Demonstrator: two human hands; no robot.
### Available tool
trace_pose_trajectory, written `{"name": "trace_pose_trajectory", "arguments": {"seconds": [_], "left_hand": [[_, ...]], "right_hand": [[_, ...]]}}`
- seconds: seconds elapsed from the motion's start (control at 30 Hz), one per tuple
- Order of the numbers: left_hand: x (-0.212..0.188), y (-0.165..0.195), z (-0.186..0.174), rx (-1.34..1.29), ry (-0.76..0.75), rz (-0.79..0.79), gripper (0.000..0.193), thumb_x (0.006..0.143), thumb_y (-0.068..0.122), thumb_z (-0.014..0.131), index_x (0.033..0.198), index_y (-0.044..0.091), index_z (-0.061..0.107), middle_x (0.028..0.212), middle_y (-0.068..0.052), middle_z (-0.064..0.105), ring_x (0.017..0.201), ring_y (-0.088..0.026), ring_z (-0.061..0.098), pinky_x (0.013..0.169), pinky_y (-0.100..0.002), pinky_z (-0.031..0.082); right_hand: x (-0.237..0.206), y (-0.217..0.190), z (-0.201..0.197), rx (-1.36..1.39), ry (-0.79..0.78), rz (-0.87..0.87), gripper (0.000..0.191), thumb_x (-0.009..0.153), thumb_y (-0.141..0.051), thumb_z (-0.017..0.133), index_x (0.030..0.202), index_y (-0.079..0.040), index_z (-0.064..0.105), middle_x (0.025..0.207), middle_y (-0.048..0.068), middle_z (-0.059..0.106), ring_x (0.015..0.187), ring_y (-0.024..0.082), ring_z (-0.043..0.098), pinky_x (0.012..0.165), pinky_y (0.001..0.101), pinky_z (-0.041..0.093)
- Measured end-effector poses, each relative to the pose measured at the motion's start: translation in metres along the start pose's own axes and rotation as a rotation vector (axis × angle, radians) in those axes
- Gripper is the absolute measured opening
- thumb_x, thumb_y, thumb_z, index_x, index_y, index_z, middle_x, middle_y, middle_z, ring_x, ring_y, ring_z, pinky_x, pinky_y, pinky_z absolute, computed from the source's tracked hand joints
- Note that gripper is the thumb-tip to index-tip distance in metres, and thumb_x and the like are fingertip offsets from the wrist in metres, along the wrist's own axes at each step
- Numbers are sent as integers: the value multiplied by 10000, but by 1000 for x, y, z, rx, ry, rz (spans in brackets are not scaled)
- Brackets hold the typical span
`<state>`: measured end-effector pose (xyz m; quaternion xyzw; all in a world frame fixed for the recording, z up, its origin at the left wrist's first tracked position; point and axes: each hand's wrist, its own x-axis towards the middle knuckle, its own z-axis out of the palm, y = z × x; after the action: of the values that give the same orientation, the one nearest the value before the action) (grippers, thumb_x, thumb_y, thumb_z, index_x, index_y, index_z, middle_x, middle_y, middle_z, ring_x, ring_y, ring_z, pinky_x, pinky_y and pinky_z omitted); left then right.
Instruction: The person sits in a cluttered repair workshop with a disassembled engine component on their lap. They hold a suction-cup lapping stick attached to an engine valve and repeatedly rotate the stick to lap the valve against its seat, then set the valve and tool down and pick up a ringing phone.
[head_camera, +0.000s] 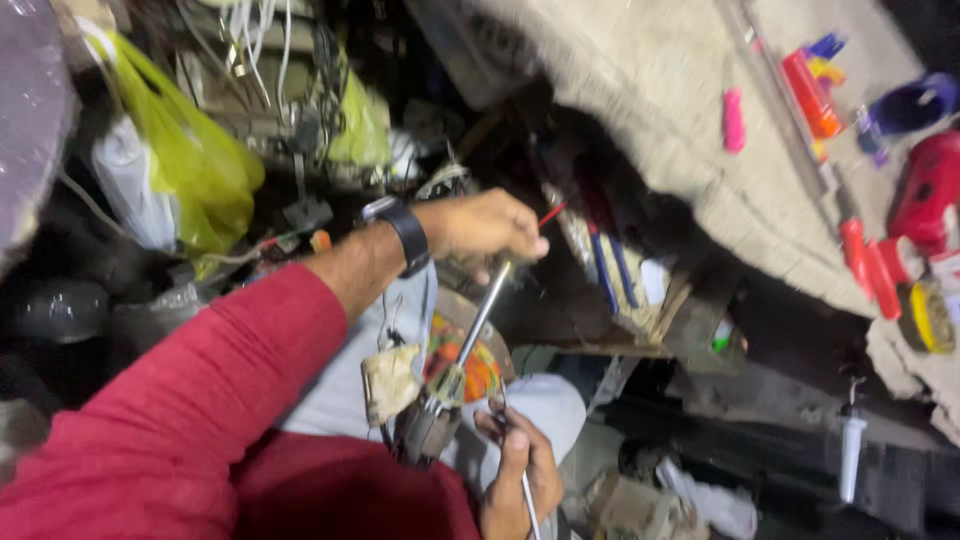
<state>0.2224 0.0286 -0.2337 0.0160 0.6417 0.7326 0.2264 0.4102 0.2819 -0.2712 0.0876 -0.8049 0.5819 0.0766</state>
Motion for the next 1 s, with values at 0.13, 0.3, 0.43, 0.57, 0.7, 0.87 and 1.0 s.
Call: {"name": "trace_pose_trajectory", "arguments": {"seconds": [0.13,0.3,0.43,0.57,0.7,0.87,1.0], "left_hand": [[1,-5,5,1,16,12,251,921,366,688,920,116,707,793,23,628,640,-71,585,463,-226,521],[-6,-3,5,-32,76,67,251,893,354,747,890,107,701,716,40,599,556,-46,522,416,-221,408],[-11,-6,4,-65,109,39,230,870,355,765,852,135,702,684,68,609,532,-27,512,407,-205,361],[-15,-8,4,-87,141,77,235,853,349,785,802,139,691,673,57,613,546,-35,538,410,-200,356],[-17,-7,5,-77,168,83,240,834,354,793,787,142,691,669,53,622,548,-40,541,409,-203,341],[-17,-4,5,-34,167,68,252,829,371,784,779,146,683,661,53,623,531,-39,530,383,-210,296],[-17,-5,3,-7,181,63,262,839,384,786,794,140,700,660,57,599,528,-30,511,382,-195,317]], "right_hand": [[-18,-8,-14,61,-79,23,388,1078,-244,523,1233,103,599,1177,270,731,1010,307,770,950,408,602],[-17,-26,-9,62,-28,32,272,1024,-129,611,1210,70,607,1138,241,752,1013,281,769,964,378,598],[-16,-33,-4,-210,-80,-171,158,920,-18,755,1055,36,692,995,176,798,953,232,803,891,321,620],[-15,-31,-2,-290,-40,-202,124,885,-12,789,980,16,714,944,156,798,900,207,804,869,298,609],[-15,-32,-1,-265,-35,-167,118,896,-31,787,984,4,717,949,148,802,900,201,807,873,288,613],[-10,-32,-2,-312,-110,-210,144,887,-55,802,987,-5,710,983,141,800,933,205,800,874,286,603],[-9,-32,-1,-340,-126,-187,153,863,-57,816,972,-9,720,997,145,802,931,204,799,849,282,594]]}}
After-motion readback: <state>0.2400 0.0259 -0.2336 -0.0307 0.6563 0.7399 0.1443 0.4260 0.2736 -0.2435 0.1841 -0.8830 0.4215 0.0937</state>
